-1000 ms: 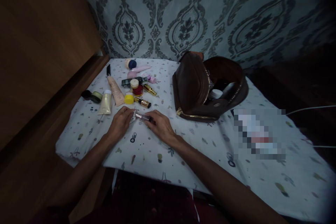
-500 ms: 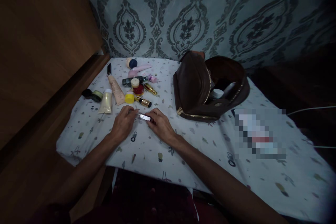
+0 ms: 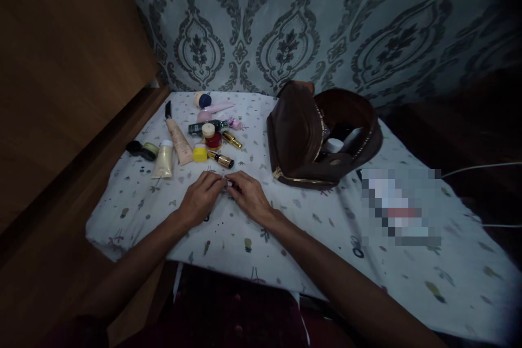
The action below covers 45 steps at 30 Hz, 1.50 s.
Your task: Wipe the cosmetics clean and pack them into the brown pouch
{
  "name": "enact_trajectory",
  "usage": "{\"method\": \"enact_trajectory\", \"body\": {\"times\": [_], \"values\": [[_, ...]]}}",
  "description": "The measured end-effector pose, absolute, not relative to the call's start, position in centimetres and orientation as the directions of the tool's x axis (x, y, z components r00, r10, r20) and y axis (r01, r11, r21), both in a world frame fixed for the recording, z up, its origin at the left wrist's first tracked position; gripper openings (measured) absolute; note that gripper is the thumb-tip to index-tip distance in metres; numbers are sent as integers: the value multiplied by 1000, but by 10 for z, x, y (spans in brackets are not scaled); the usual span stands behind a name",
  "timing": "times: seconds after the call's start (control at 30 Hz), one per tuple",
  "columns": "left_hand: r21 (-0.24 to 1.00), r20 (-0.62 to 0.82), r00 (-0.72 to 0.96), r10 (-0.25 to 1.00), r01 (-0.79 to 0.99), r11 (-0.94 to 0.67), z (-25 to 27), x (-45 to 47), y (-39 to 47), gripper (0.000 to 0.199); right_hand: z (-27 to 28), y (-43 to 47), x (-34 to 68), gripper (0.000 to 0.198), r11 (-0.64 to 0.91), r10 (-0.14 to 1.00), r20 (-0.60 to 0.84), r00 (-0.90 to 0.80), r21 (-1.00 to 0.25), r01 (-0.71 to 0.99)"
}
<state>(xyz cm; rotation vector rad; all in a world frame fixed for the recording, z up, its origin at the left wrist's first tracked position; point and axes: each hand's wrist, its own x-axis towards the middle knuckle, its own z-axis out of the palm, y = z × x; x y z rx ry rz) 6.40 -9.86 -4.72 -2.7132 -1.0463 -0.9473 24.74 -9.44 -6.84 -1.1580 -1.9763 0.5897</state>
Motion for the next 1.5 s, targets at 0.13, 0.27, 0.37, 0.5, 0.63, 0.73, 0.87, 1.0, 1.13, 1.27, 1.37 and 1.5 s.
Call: {"method": "enact_trajectory", "body": {"times": [0.13, 0.27, 0.37, 0.5, 0.63, 0.73, 0.87, 1.0, 1.13, 1.27, 1.37, 1.5], "values": [[199, 560, 533, 634, 657, -727, -46, 59, -95, 19, -68, -94, 248, 23, 495, 869, 395, -298, -704, 510], [253, 544, 460, 702, 708, -659, -47, 53, -92, 18, -64, -95, 249, 18, 498, 867, 381, -322, -704, 507], [285, 532, 429, 730, 721, -631, -48, 51, -90, 17, -63, -96, 248, 18, 481, 876, 363, -318, -697, 531], [330, 514, 392, 763, 731, -598, -51, 49, -87, 18, -64, -97, 247, 27, 457, 889, 326, -322, -688, 564], [363, 481, 370, 795, 741, -565, -53, 47, -86, 18, -63, -98, 247, 25, 452, 892, 324, -317, -685, 571], [374, 477, 355, 804, 746, -551, -52, 47, -86, 18, -62, -98, 249, 23, 468, 883, 334, -330, -686, 558], [376, 490, 340, 803, 749, -546, -51, 47, -87, 16, -64, -97, 250, 19, 495, 868, 365, -335, -679, 543], [337, 486, 359, 797, 765, -549, -51, 49, -89, 15, -65, -96, 250, 16, 502, 864, 371, -340, -667, 551], [289, 514, 389, 765, 761, -581, -50, 51, -90, 15, -63, -97, 249, 14, 498, 867, 373, -330, -661, 561], [276, 517, 458, 724, 711, -647, -48, 55, -94, 18, -61, -99, 248, 14, 506, 863, 386, -327, -665, 549], [256, 517, 526, 675, 658, -708, -47, 59, -97, 20, -60, -99, 248, 13, 503, 864, 384, -325, -662, 555], [264, 529, 541, 654, 628, -732, -47, 62, -98, 20, -61, -99, 247, 19, 468, 883, 342, -321, -687, 556]]}}
